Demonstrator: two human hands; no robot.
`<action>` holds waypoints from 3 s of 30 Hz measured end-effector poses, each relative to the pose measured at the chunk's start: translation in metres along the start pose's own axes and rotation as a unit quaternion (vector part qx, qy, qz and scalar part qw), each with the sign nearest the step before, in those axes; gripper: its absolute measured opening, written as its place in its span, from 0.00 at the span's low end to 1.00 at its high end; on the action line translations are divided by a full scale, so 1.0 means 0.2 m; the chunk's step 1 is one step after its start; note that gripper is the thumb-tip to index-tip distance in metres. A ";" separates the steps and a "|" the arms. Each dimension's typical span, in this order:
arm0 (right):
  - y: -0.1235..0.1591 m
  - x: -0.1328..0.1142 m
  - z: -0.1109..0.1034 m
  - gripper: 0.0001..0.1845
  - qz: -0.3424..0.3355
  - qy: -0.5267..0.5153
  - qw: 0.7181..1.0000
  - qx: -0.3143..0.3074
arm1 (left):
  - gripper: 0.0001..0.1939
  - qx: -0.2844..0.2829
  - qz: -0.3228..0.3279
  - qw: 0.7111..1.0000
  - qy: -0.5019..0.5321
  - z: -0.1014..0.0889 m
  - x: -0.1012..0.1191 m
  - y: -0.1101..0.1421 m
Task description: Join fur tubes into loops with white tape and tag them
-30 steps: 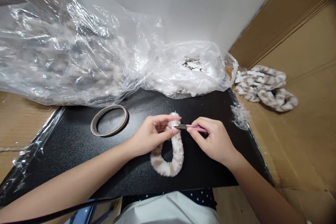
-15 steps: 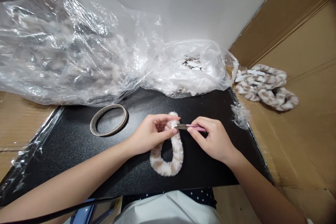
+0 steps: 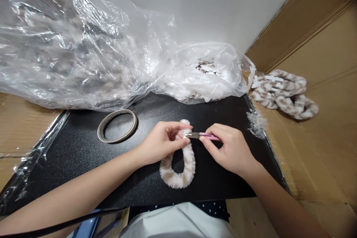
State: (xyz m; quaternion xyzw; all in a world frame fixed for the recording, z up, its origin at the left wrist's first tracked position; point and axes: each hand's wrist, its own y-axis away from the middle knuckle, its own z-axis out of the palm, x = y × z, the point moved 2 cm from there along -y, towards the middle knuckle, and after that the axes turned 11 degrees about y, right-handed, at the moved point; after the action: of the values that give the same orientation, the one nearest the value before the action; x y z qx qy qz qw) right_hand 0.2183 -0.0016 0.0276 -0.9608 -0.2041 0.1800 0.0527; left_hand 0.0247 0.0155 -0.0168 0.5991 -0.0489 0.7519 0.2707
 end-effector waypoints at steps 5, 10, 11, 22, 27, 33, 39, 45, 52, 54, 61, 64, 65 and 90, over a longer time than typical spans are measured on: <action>0.00 0.00 0.00 0.13 -0.004 0.001 1.000 -0.012 | 0.21 0.000 0.002 1.000 -0.018 0.00 0.00 0.00; -0.01 -0.01 0.00 0.14 -0.004 0.014 1.000 -0.006 | 0.21 0.003 0.005 0.999 -0.040 0.00 0.01 0.01; -0.01 -0.01 0.01 0.14 -0.003 0.017 1.000 -0.004 | 0.21 0.003 0.007 0.999 -0.042 0.00 0.01 0.01; 0.03 0.05 -0.01 0.11 0.029 -0.074 0.997 0.016 | 0.19 0.005 0.017 1.000 -0.018 0.00 0.02 0.01; 0.02 0.05 0.02 0.08 0.066 -0.157 0.983 0.072 | 0.20 -0.006 0.014 1.000 -0.005 0.00 0.02 0.00; -0.03 -0.05 0.12 0.05 0.057 -0.224 0.967 0.110 | 0.19 -0.038 0.015 0.999 -0.009 0.01 0.03 0.01; -0.01 0.02 0.08 0.14 0.118 -0.243 0.951 0.151 | 0.22 -0.023 0.004 1.000 0.009 0.01 0.03 0.01; 0.05 0.42 -0.08 0.17 0.210 -0.155 0.941 0.217 | 0.23 0.003 0.006 1.000 0.019 0.00 0.03 0.00; 0.16 0.75 -0.24 0.11 0.278 0.051 0.943 0.178 | 0.25 0.023 0.003 1.000 -0.003 -0.01 0.04 0.00; 0.18 0.76 -0.26 0.12 0.286 0.073 0.938 0.181 | 0.26 0.021 0.004 1.000 -0.004 -0.02 0.03 0.00; 0.20 0.81 -0.25 0.11 0.308 0.035 0.930 0.198 | 0.26 0.027 0.015 1.000 0.006 -0.02 0.03 -0.01; 0.21 0.83 -0.24 0.12 0.305 0.025 0.930 0.203 | 0.25 0.024 0.013 1.000 0.007 -0.02 0.02 -0.01; 0.21 0.83 -0.24 0.11 0.303 0.033 0.930 0.204 | 0.25 0.023 0.012 1.000 0.007 -0.02 0.02 -0.01; 0.52 1.14 -0.27 0.19 0.392 0.255 0.881 0.074 | 0.22 -0.074 0.015 0.957 0.281 0.00 0.06 0.01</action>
State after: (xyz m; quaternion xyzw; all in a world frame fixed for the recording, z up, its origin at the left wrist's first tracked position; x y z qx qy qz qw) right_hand 0.4716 -0.0038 -0.0142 -0.9684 0.2235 -0.0509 0.0988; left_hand 0.0217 0.0183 -0.0045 0.3408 -0.0353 0.8882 0.3061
